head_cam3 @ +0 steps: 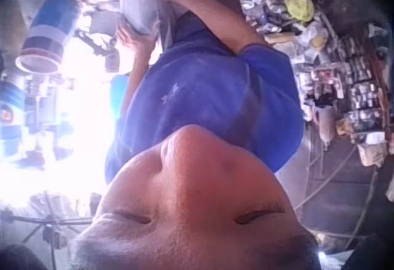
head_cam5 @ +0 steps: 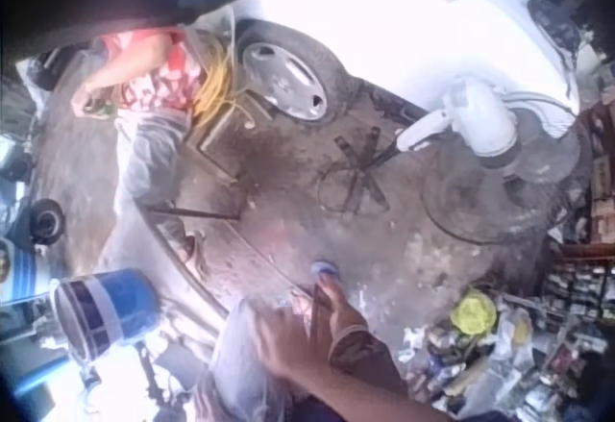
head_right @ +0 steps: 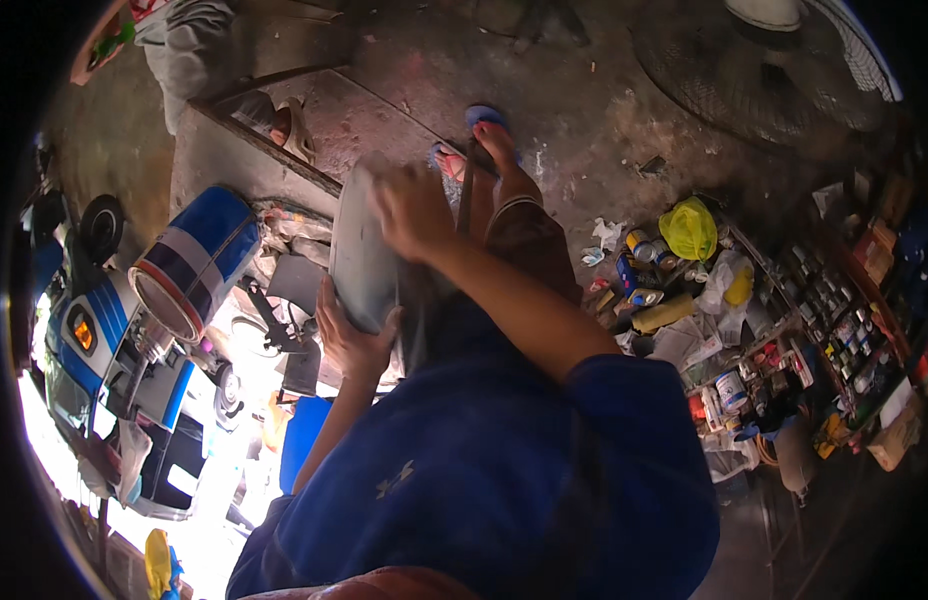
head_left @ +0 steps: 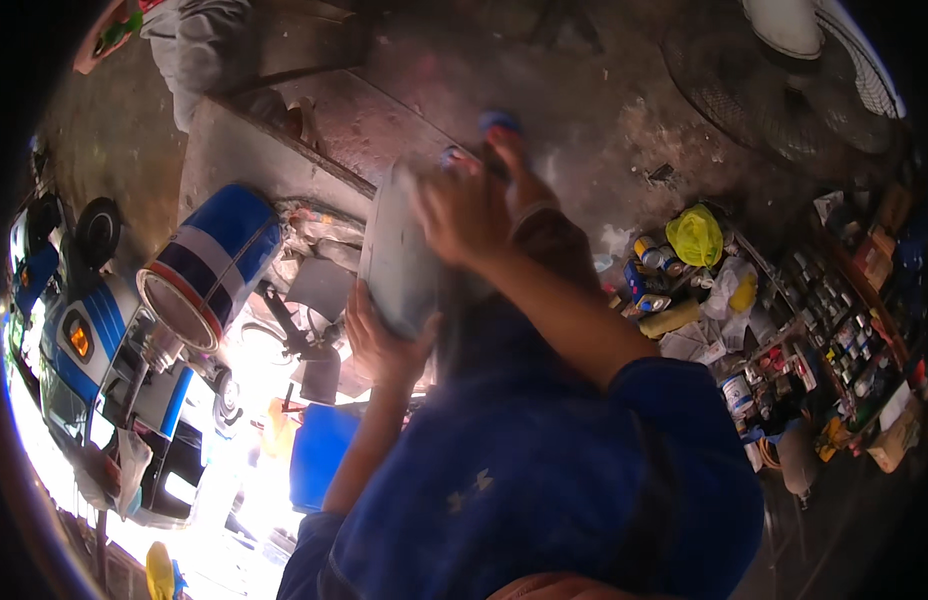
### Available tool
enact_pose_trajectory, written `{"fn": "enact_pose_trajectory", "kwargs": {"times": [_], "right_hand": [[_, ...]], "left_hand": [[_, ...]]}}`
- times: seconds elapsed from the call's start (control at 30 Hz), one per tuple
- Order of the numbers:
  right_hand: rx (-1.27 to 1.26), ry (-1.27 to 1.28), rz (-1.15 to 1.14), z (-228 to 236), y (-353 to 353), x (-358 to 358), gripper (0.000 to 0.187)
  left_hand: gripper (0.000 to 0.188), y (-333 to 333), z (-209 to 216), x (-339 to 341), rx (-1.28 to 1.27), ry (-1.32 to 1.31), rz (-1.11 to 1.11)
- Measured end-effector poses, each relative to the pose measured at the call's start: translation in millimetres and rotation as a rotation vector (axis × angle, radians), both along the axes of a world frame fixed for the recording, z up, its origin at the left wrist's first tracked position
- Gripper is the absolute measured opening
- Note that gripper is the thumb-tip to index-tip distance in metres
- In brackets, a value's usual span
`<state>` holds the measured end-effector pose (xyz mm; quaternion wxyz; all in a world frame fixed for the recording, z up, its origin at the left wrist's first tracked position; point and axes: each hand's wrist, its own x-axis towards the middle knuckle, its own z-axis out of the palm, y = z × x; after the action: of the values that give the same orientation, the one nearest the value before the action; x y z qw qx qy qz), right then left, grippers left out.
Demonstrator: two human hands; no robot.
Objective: The person sands a light-colored automotive fender panel by hand using a sanding block and sandpaper, periodically wiping the surface with a cloth.
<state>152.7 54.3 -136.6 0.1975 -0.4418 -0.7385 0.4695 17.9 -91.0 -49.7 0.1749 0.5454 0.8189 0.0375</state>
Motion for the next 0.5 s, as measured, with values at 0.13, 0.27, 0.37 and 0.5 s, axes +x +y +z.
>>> {"fn": "enact_pose_trajectory", "kwargs": {"times": [0.13, 0.27, 0.37, 0.5], "right_hand": [[-0.016, -0.151, -0.091, 18.5, -37.4, 0.9, 0.041], [0.184, 0.155, 0.081, 22.0, -50.3, 17.9, 0.036], [0.114, -0.325, -0.225, 12.0, -2.8, -4.0, 0.038], [0.145, -0.063, 0.074, 53.2, -68.6, 20.2, 0.041]], "left_hand": [[0.116, -7.0, 1.3, -9.6, -0.023, -0.004, -0.02], [0.118, -7.2, 4.2, -5.7, -0.025, -0.018, -0.009], [0.117, 1.8, 6.4, -1.4, -0.047, -0.017, -0.013], [0.113, -8.1, -2.5, -7.0, 0.033, 0.011, -0.041]]}}
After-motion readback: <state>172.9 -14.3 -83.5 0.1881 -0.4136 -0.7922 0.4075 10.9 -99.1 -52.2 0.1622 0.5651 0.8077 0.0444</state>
